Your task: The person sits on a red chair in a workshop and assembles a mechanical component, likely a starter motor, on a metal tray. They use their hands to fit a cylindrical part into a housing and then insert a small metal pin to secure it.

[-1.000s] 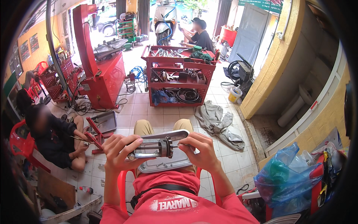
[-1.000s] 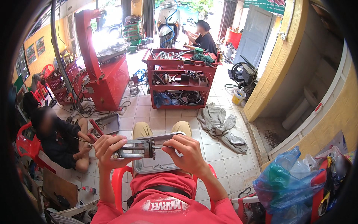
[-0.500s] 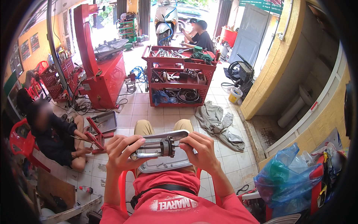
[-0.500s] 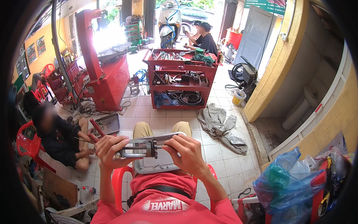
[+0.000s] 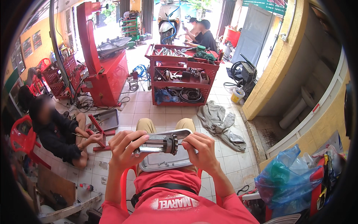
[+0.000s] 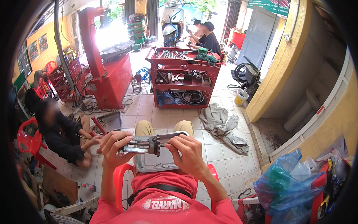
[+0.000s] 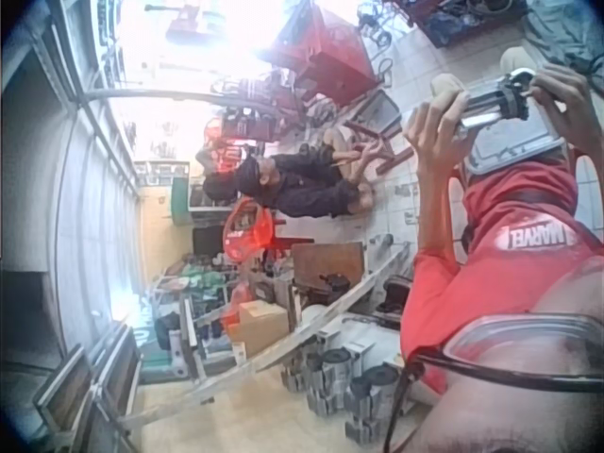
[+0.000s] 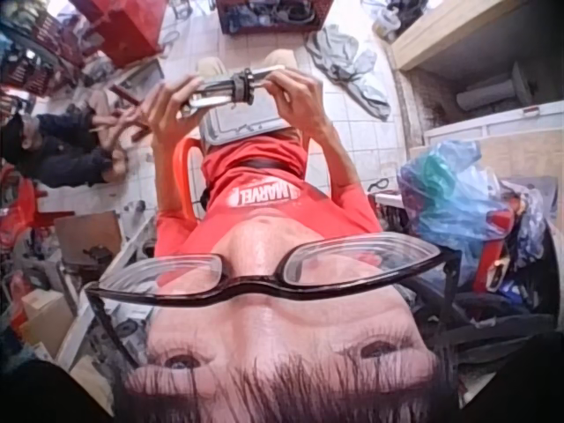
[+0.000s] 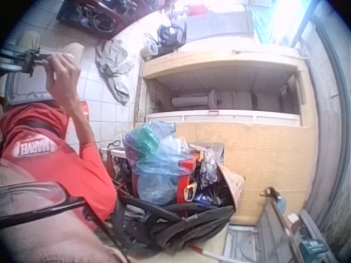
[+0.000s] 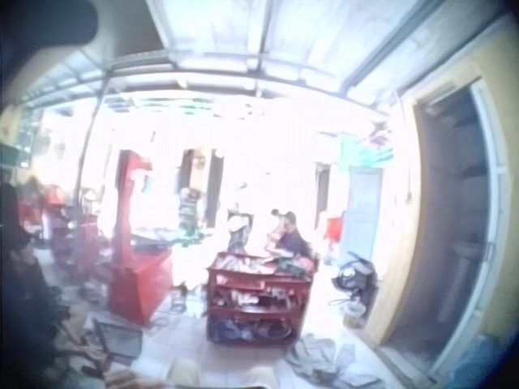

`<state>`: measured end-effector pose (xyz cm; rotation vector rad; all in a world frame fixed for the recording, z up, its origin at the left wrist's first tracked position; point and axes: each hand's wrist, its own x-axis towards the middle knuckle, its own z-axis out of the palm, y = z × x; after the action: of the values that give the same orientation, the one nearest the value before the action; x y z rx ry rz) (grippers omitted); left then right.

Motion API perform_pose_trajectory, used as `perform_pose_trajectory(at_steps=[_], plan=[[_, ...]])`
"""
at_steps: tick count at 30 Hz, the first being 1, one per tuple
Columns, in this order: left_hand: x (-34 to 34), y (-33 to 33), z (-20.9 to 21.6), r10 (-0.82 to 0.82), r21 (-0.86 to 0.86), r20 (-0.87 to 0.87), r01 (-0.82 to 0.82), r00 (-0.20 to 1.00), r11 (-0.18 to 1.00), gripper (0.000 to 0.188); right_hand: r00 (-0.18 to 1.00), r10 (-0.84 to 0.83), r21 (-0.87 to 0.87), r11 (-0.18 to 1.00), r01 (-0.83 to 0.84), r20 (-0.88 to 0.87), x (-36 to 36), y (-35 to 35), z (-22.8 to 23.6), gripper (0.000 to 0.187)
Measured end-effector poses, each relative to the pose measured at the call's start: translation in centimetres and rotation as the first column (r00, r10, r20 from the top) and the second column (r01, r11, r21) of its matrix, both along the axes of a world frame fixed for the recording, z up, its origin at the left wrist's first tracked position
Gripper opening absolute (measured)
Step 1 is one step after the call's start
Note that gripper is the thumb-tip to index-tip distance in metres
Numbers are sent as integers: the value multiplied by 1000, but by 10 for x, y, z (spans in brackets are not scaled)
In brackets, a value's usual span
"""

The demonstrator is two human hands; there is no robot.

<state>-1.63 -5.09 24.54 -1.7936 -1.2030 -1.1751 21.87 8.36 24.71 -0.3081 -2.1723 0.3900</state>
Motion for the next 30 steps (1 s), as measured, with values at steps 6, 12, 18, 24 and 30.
perform_pose_trajectory(at_steps=[6,12,18,24,30], plan=[[-2,3,-2,18,3,7,-18,1000,1000,53,1000,13,-17,1000,-13,8,0,1,-1,12],[3,5,-2,5,-19,46,-4,999,1000,55,998,-58,27,998,57,12,1,7,3,11],[7,11,-5,-33,-60,102,39,994,997,57,994,-110,76,991,111,-22,4,14,2,11],[9,12,-5,-56,-129,269,93,962,987,59,988,-133,104,985,140,-74,8,19,5,11],[7,5,2,-77,-298,406,212,911,931,63,984,-157,94,982,165,-85,13,22,10,11]])
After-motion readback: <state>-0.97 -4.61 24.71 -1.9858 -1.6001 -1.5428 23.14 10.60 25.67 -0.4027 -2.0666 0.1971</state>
